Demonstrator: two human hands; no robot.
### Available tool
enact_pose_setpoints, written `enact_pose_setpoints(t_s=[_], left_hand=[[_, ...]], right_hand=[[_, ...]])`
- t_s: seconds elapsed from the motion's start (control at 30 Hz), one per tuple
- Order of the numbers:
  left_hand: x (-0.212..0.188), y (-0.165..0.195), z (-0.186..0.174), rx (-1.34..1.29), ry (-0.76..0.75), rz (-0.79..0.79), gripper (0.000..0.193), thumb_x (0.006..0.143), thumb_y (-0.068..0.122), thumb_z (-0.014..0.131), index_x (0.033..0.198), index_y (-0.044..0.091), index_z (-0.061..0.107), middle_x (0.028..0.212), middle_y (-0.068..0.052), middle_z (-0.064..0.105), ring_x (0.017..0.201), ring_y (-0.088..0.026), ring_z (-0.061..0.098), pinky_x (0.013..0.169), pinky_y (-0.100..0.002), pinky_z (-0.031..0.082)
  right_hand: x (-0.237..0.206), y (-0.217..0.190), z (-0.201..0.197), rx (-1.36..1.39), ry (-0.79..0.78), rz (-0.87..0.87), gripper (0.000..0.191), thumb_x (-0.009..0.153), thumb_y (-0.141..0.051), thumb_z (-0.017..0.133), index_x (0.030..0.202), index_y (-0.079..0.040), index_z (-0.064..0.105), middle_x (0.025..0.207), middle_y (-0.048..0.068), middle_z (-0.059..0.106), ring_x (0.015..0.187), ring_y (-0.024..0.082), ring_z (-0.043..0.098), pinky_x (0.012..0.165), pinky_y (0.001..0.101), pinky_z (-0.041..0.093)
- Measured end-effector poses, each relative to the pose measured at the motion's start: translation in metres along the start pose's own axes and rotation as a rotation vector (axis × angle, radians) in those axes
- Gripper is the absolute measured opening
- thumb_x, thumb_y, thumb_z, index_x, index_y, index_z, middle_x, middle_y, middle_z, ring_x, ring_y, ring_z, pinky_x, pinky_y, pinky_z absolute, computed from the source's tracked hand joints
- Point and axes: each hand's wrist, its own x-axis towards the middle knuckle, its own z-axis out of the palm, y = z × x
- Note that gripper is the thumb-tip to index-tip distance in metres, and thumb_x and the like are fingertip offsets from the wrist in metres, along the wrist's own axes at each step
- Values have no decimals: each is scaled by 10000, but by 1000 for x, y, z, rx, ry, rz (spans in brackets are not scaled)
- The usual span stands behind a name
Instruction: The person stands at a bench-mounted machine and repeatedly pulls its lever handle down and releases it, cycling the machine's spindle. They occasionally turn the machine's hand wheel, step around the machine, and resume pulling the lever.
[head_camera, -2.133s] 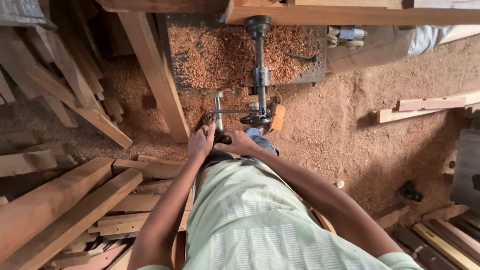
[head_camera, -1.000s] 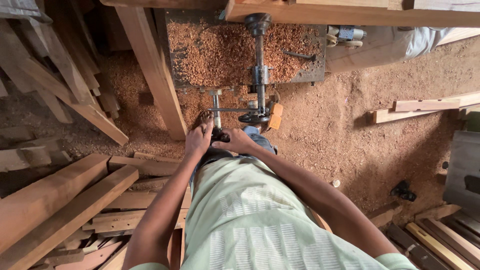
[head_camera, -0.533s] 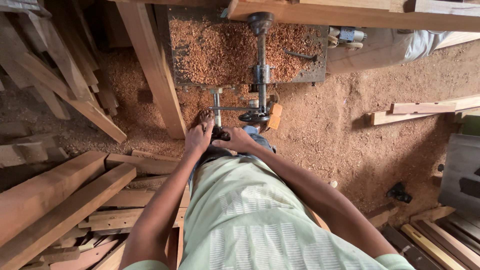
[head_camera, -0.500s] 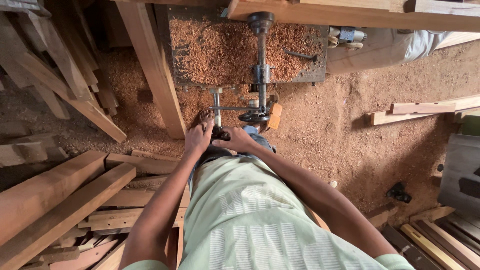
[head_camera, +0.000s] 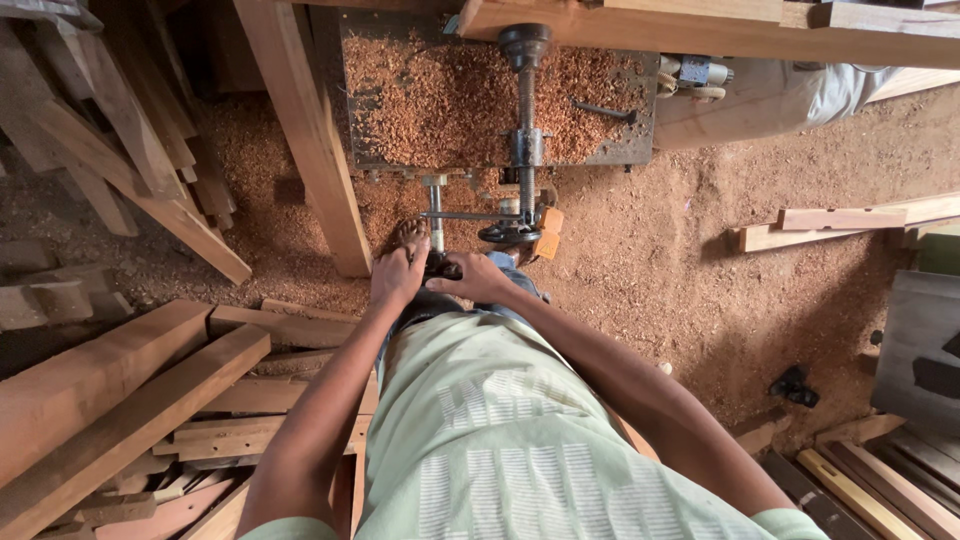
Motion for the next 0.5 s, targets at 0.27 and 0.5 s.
enact_pose_setpoints(t_s=[0.27, 0.5], left_hand=[[8, -9, -18, -227, -162, 96, 640, 1043, 599, 398, 1200, 50, 688, 1157, -221, 703, 1066, -391, 667, 926, -444, 496], [21, -20, -17, -475, -200, 215, 463, 1055, 434, 490, 1023, 19, 693, 924, -156, 696, 882, -196, 627, 806, -380, 506]], right_hand=[[9, 7, 11, -5, 145, -209, 945, 804, -765, 765, 1198, 85, 647, 1033, 279, 728, 972, 396, 733, 858, 475, 567], [4, -5, 5, -32, 66, -78, 772, 770, -770, 669, 1190, -127, 741, 919, 212, 752, 910, 389, 753, 828, 476, 583]])
